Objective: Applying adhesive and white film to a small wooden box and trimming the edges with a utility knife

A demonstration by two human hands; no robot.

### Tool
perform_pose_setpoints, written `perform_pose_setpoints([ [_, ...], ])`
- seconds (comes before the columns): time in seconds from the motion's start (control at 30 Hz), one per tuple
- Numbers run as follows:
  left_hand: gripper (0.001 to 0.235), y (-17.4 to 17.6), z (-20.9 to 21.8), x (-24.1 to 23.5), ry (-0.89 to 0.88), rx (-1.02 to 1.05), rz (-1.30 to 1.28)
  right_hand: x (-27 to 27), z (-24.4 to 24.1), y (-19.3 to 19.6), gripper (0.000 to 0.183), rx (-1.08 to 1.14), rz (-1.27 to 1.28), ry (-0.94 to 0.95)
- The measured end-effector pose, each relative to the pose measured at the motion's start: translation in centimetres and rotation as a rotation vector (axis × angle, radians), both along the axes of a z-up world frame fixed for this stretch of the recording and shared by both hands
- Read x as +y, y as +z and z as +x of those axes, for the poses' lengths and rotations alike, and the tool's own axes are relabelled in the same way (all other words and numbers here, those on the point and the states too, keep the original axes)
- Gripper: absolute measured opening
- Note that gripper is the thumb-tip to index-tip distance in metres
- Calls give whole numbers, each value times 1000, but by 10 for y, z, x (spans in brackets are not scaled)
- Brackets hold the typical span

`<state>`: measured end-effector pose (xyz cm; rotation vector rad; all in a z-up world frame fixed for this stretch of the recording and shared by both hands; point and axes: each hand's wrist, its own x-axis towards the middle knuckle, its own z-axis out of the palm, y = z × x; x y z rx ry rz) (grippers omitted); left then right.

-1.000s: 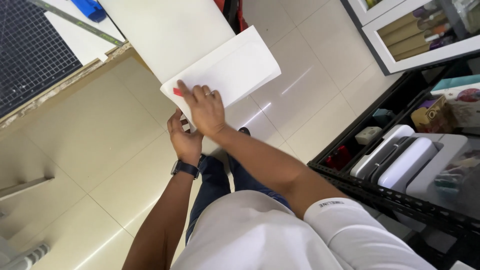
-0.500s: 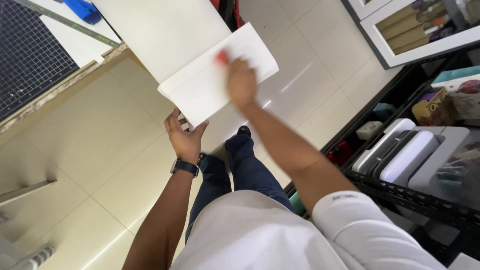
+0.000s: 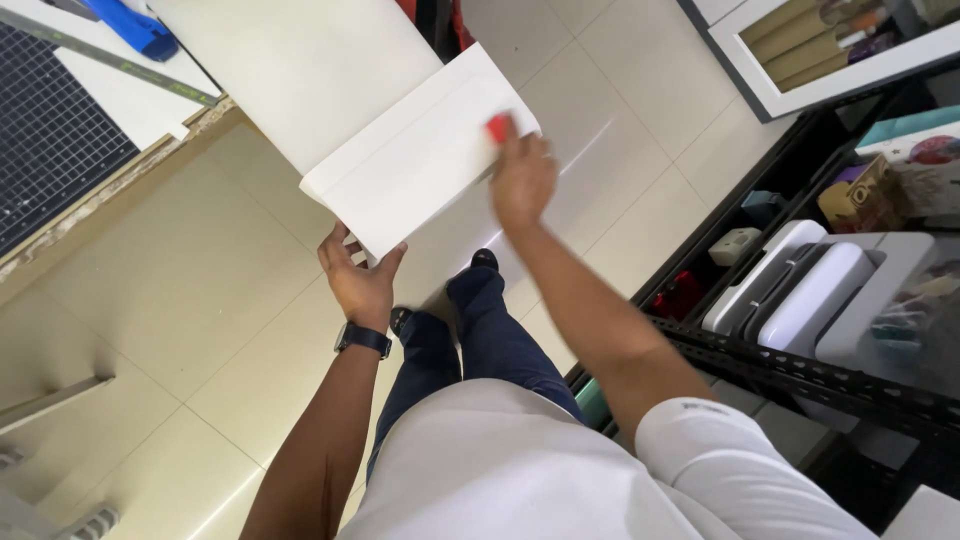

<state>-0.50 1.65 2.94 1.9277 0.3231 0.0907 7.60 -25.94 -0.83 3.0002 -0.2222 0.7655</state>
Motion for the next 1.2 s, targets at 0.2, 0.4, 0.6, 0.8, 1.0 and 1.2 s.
perform_pose_setpoints([
  [0.2, 88, -14, 1, 1, 10, -12, -30, 143, -78, -5, 64, 161, 81, 480],
  [0.4, 93, 14, -4, 2, -16, 31, -11, -80, 21, -3, 45, 111, 181, -224],
  [0.6, 112, 62, 5, -10, -253, -136, 413, -59, 30, 25, 51, 535, 802, -54],
  [0.8, 45, 13, 54, -50, -663, -437, 683, -43, 18, 40, 48, 664, 952, 101],
  [1.0, 51, -10, 136, -98, -775, -505, 786, -38, 17, 87, 57, 787, 908, 181],
  [1.2, 42, -30, 198, -128, -906, -515, 890, -71, 29, 104, 53, 696, 632, 423],
])
